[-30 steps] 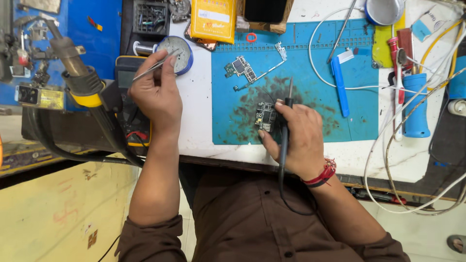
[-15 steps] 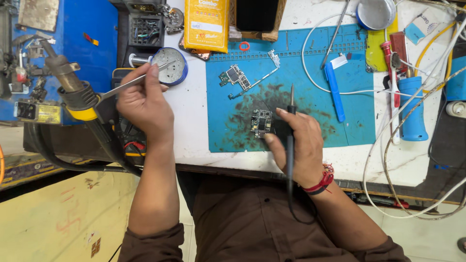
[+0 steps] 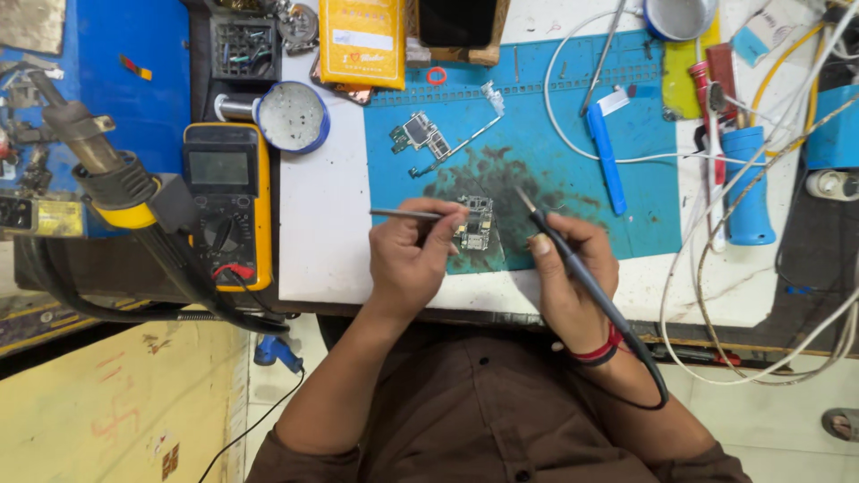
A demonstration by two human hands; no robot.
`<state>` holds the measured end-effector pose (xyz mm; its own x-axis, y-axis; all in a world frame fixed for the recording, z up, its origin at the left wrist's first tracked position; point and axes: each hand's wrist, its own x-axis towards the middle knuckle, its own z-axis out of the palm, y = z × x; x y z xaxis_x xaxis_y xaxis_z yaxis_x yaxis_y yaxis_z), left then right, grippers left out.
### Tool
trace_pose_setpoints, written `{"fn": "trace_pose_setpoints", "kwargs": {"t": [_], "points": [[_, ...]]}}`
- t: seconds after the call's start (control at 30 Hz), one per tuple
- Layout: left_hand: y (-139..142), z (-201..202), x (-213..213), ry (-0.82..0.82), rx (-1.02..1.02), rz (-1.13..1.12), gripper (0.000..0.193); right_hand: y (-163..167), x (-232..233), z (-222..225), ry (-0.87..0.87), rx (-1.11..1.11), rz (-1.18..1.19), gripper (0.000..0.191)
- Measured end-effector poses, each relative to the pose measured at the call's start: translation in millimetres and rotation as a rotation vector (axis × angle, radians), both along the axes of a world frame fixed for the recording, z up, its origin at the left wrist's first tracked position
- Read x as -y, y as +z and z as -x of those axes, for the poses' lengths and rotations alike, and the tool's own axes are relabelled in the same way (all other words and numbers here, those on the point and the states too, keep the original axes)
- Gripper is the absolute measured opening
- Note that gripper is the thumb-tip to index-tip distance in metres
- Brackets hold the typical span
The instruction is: The person uses a soldering iron and tweezers to apply solder to multiple points on a small circuit board. They repeatedly heat and reposition components while holding the board steady on a workbench.
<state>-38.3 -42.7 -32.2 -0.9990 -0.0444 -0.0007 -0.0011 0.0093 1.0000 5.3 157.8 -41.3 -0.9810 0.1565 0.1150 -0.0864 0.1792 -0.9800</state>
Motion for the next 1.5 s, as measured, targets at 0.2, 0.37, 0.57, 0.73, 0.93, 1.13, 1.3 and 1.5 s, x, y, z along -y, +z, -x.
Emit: {"fn": "trace_pose_setpoints", "kwargs": {"t": [0.2, 0.37, 0.57, 0.73, 0.93, 1.13, 1.3, 1.5], "points": [[6, 0, -4, 0.011, -0.065, 0.168, 0.008, 12, 1, -2, 0.019, -0.017, -0.098, 0.017], [10, -7, -7, 0.002, -0.138, 0.278, 0.010, 15, 2, 0, 0.026, 0.020, -0.130, 0.012], [12, -11, -9, 0.021, -0.187, 0.284, 0.011, 20, 1, 1, 0.062, 0.014, -0.174, 0.011], [12, -12, -11, 0.010, -0.204, 0.232, 0.011, 21, 1, 3, 0.065, -0.026, -0.239, 0.012], [12, -12, -11, 0.006, -0.191, 0.238, 0.012, 22, 0, 2, 0.056, -0.018, -0.253, 0.011], [12, -11, -12, -0.005, -0.190, 0.231, 0.012, 22, -1, 3, 0.059, -0.042, -0.263, 0.010], [11, -12, -12, 0.000, -0.201, 0.237, 0.011, 24, 0, 4, 0.053, -0.025, -0.274, 0.010], [11, -11, -13, 0.013, -0.194, 0.219, 0.011, 26, -1, 5, 0.068, -0.038, -0.274, 0.010]]}}
